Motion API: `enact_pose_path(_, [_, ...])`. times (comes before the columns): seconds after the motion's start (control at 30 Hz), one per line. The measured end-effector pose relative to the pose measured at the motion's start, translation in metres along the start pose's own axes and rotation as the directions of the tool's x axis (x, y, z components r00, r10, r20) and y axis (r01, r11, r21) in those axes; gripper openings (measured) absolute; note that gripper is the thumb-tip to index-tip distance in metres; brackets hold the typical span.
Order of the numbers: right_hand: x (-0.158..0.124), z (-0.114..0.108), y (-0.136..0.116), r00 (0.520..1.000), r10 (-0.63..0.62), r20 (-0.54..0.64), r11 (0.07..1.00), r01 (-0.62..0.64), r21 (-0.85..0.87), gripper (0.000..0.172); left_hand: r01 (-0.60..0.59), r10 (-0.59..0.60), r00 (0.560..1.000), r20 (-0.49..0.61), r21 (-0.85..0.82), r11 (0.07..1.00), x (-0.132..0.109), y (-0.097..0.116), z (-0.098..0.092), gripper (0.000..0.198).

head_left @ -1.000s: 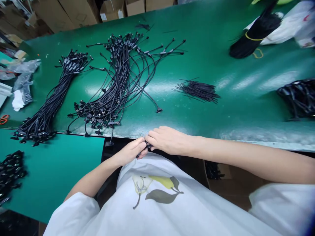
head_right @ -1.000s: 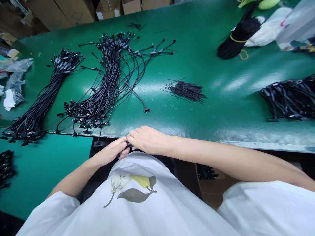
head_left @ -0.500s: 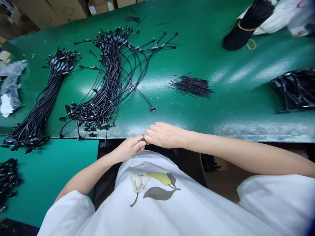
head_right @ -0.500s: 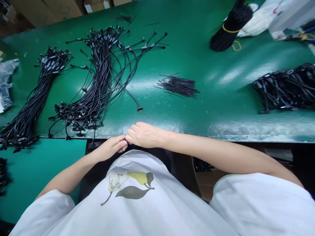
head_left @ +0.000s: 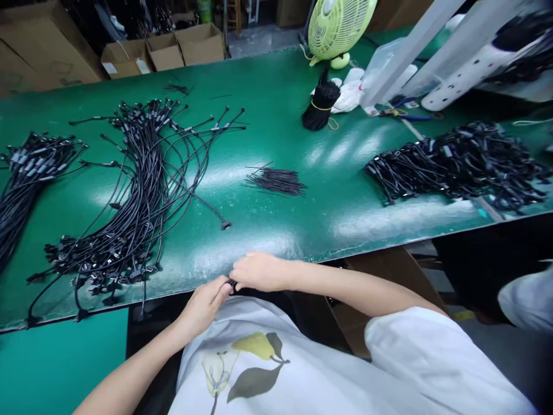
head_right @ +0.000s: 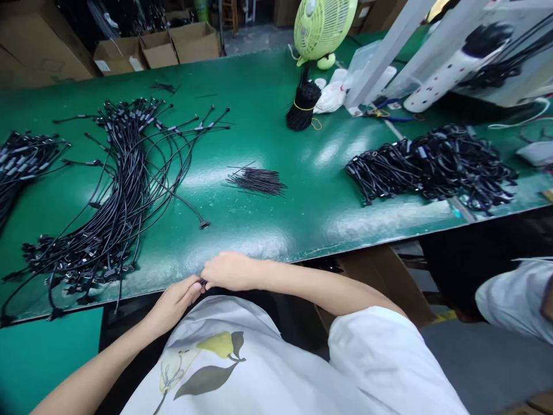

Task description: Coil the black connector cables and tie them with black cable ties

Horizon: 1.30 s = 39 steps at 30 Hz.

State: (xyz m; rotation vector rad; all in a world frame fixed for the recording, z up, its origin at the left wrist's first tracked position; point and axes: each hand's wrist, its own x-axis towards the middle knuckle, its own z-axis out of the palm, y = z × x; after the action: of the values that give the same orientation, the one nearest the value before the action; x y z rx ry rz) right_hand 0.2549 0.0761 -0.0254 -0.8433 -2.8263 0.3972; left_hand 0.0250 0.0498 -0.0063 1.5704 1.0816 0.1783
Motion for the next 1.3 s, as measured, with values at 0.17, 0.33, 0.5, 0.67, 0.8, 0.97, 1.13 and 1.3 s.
enact_pose_path(0.17, [-0.049,-0.031,0.126,0.574,0.611,-0.546,0.685,-0.729,0.0,0.033,-0.072,-0.111,0.958,-0.263,-0.6,0.796,0.003,0.008,-0.015,0.033])
enact_pose_path(0.33, [-0.077,-0.023,0.173,0.471,0.681,-0.562,0.575,-0.818,0.011,0.027,-0.13,-0.148,0.948,-0.283,-0.764,0.631,0.008,0.019,-0.012,0.034])
enact_pose_path(0.5, [-0.082,-0.023,0.153,0.392,0.735,-0.554,0.468,-0.884,-0.004,0.028,-0.154,-0.134,0.946,-0.295,-0.772,0.617,0.008,0.02,-0.006,0.034])
enact_pose_path(0.67, [-0.074,-0.025,0.117,0.348,0.696,-0.629,0.475,-0.879,0.039,0.034,-0.17,-0.107,0.95,-0.294,-0.771,0.613,0.007,0.026,-0.001,0.035])
enact_pose_path(0.8, [-0.064,-0.021,0.094,0.365,0.696,-0.618,0.552,-0.822,0.136,0.035,-0.165,-0.084,0.96,-0.269,-0.778,0.607,0.006,0.031,0.003,0.036])
enact_pose_path(0.97, [-0.064,-0.027,0.096,0.358,0.692,-0.627,0.576,-0.797,0.181,0.031,-0.137,-0.086,0.967,-0.241,-0.769,0.624,0.001,0.031,0.006,0.035])
enact_pose_path(1.13, [-0.058,-0.031,0.085,0.337,0.7,-0.629,0.57,-0.795,0.209,0.032,-0.131,-0.057,0.976,-0.212,-0.77,0.624,-0.002,0.032,0.011,0.036])
enact_pose_path(1.3, [-0.053,-0.028,0.077,0.369,0.692,-0.62,0.57,-0.807,0.156,0.034,-0.137,-0.042,0.978,-0.205,-0.777,0.614,-0.004,0.034,0.016,0.037])
